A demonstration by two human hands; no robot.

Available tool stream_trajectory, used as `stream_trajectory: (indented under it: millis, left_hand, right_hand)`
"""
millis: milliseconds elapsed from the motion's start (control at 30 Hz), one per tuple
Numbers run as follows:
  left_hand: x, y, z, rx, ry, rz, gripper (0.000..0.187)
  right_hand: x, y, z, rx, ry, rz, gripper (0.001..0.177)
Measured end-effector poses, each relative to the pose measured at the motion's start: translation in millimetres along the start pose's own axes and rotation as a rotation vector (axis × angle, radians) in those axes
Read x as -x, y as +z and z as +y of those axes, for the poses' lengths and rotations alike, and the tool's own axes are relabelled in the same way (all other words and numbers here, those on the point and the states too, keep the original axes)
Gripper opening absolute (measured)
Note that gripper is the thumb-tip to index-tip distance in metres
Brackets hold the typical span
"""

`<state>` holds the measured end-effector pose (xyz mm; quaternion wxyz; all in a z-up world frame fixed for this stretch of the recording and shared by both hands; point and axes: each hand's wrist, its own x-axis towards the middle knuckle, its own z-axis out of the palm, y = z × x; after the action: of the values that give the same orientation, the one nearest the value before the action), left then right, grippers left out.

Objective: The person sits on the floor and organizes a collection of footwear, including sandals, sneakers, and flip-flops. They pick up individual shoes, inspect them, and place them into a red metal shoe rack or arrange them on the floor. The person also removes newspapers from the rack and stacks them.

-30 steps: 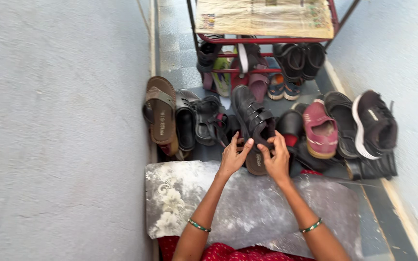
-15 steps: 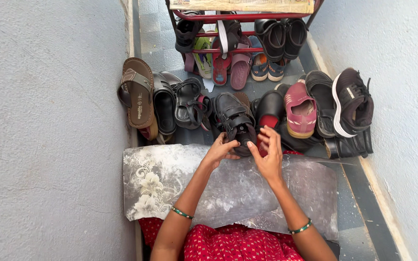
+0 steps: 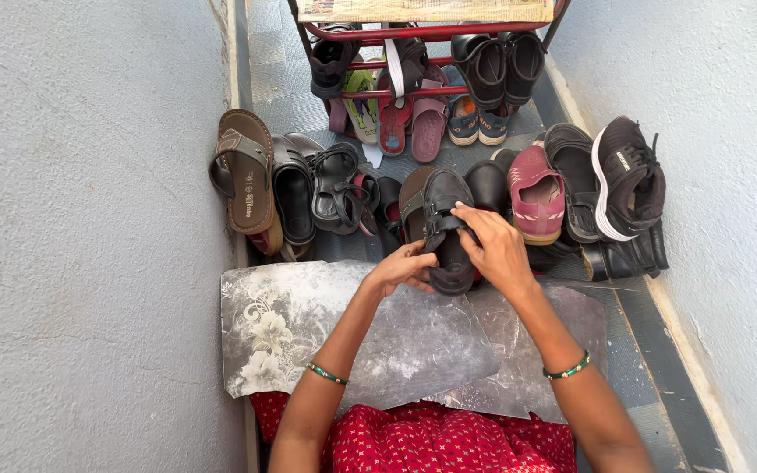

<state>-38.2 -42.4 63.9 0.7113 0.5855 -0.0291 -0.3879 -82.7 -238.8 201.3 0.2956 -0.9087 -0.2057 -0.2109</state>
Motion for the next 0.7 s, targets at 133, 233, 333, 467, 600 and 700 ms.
stream_trajectory:
  millis: [133, 233, 333, 467, 600, 700]
  left_hand:
    - [4.6, 7.7, 11.1, -0.029, 0.013, -0.007, 0.077]
    - [6.4, 9.8, 11.4, -0.072, -0.016, 0.031, 0.077]
    - [5.1, 6.6, 1.8, -0.128, -0.049, 0.091, 0.079]
    - [-5.4, 0.3, -15.0, -0.141, -0.076, 0.177, 0.085]
    - [-15.4, -23.0, -18.8, -0.089, -0.04, 0.261, 0.08]
    - [-20.6, -53.1, -8.6, -0.128, 0.009, 0.411, 0.071]
  right_hand:
    - [-2.0, -3.1, 2.3, 0.014, 0.003, -0.005, 0.032]
    - [2.0, -0.8, 2.4, -0.006, 0.032, 0.008, 0.033]
    - [13.6, 5.5, -0.2, -0.005, 0.138, 0.036, 0.038]
    - [21.6, 15.7, 3.9, -0.001, 0.379, -0.09, 0.057]
    - [21.9, 31.2, 11.4, -0.174, 0.433, -0.145, 0.062]
    - [17.9, 37.0, 14.2, -0.22, 0.444, -0.175, 0.056]
